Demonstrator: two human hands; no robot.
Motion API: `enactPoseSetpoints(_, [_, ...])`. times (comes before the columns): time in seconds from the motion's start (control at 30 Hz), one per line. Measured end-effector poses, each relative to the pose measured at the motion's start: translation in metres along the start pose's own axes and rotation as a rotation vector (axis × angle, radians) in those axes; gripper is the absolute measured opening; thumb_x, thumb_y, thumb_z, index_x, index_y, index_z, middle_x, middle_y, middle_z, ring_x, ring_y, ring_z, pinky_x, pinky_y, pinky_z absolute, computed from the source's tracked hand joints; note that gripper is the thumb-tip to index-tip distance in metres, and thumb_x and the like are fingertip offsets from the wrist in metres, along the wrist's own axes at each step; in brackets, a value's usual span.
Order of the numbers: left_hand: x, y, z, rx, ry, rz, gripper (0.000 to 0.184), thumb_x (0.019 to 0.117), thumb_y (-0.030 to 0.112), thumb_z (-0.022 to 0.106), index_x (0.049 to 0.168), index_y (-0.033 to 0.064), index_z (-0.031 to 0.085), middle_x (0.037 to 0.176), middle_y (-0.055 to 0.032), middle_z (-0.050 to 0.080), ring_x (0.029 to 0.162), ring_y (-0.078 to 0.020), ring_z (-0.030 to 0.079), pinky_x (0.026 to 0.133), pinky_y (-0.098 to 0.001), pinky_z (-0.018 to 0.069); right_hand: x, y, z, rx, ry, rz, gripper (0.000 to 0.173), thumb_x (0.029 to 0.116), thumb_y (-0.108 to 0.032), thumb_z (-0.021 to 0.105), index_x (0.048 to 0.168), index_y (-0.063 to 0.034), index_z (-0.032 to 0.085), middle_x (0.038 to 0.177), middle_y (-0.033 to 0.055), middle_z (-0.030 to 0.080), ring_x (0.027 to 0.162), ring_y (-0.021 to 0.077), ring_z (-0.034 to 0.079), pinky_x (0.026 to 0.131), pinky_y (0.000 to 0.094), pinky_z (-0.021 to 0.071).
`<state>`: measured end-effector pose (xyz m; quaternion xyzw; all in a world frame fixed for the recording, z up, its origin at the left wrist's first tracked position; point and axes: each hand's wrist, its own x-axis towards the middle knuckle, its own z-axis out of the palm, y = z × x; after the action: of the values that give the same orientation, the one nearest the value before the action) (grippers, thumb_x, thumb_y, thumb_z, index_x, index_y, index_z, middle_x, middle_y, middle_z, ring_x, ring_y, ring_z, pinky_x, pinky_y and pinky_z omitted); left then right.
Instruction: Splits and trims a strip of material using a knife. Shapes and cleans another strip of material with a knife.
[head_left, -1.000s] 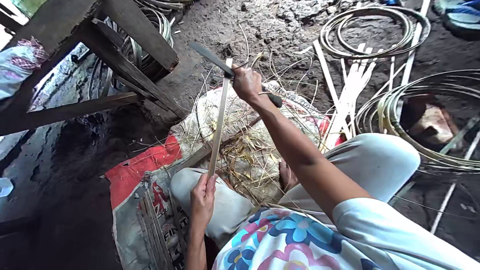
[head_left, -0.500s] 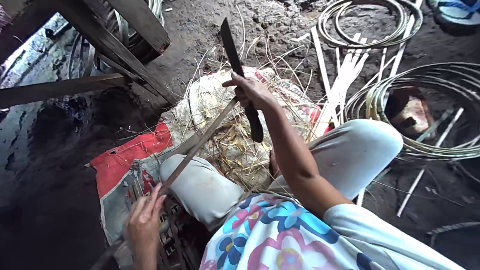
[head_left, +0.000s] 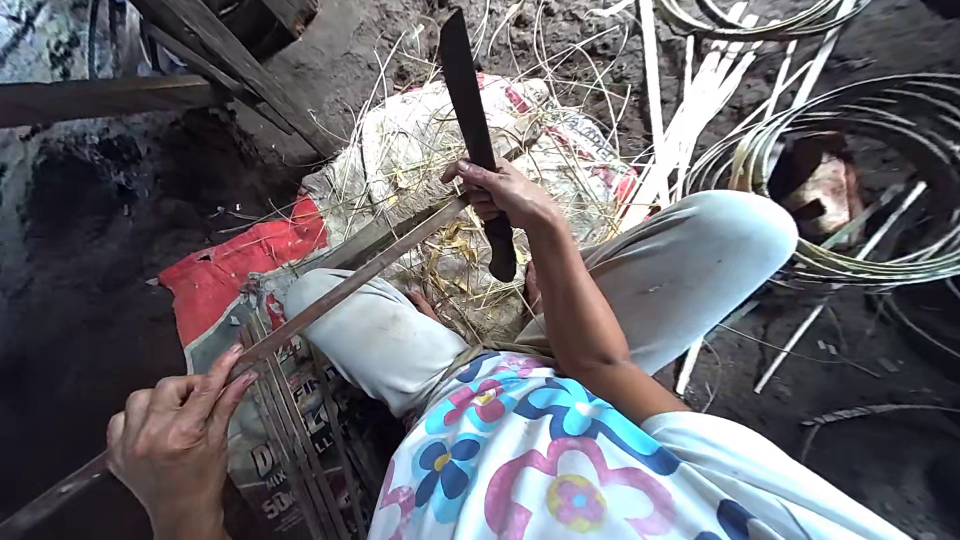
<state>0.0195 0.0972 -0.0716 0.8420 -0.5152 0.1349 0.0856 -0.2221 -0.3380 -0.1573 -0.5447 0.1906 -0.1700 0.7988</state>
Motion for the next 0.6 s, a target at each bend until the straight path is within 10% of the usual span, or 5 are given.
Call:
enactPoseSetpoints(0.27, [0.007, -0.007, -0.018, 0.045, -0.002, -0.018, 0.037, 0.1000, 0.054, 0.059, 0.126, 0.0313, 0.074, 0.093, -0.0145, 0.070, 0.085, -0.0335, 0.064, 0.079, -0.0538, 0.0446, -0.002, 0.023, 0.006, -0.086, 0.118, 0.029, 0.024, 0.1086, -0.024, 0.047, 0.105, -0.0090, 0.065, 0.054, -0.0122, 0.036, 0.039, -0.0016, 0.030, 0.038, 0.0159, 0.0293])
enactPoseSetpoints(0.37, [0.023, -0.035, 0.004, -0.024, -0.064, -0.078, 0.042, 0.1007, 0.054, 0.057, 0.130, 0.0281, 0.072, 0.100, -0.0163, 0.070, 0.092, -0.0363, 0.065, 0.085, -0.0587, 0.0454, 0.004, 0.043, 0.005, -0.035, 0.256, 0.161, 0.032, 0.1108, -0.031, 0.046, 0.121, -0.0069, 0.064, 0.056, -0.0099, 0.033, 0.040, 0.0009, 0.029, 0.038, 0.0181, 0.0298])
enactPoseSetpoints(0.47, [0.041, -0.045, 0.052, -0.134, -0.101, -0.136, 0.041, 0.1009, 0.050, 0.060, 0.130, 0.0229, 0.072, 0.100, -0.0195, 0.069, 0.095, -0.0413, 0.064, 0.087, -0.0641, 0.0445, 0.013, 0.048, 0.003, 0.038, 0.352, 0.256, 0.021, 0.1097, -0.029, 0.049, 0.109, -0.0105, 0.059, 0.054, -0.0100, 0.032, 0.039, 0.0014, 0.031, 0.038, 0.0182, 0.0322])
enactPoseSetpoints(0.53, [0.054, -0.031, 0.083, -0.204, -0.157, -0.168, 0.036, 0.1011, 0.039, 0.064, 0.127, 0.0156, 0.073, 0.102, -0.0232, 0.068, 0.101, -0.0463, 0.063, 0.091, -0.0668, 0.0437, 0.025, 0.018, 0.003, 0.011, 0.334, 0.186, 0.015, 0.1089, -0.024, 0.048, 0.102, -0.0128, 0.054, 0.059, -0.0095, 0.045, 0.047, 0.0019, 0.044, 0.047, 0.0199, 0.0442])
enactPoseSetpoints(0.6, [0.060, -0.017, 0.113, -0.303, -0.215, -0.219, 0.032, 0.1005, 0.027, 0.068, 0.126, 0.0087, 0.073, 0.106, -0.0283, 0.068, 0.106, -0.0510, 0.061, 0.095, -0.0706, 0.0400, 0.026, -0.016, 0.007, -0.014, 0.219, 0.095, 0.029, 0.1097, -0.024, 0.043, 0.134, -0.0091, 0.046, 0.091, -0.0008, 0.067, 0.080, 0.0111, 0.069, 0.076, 0.0320, 0.0609])
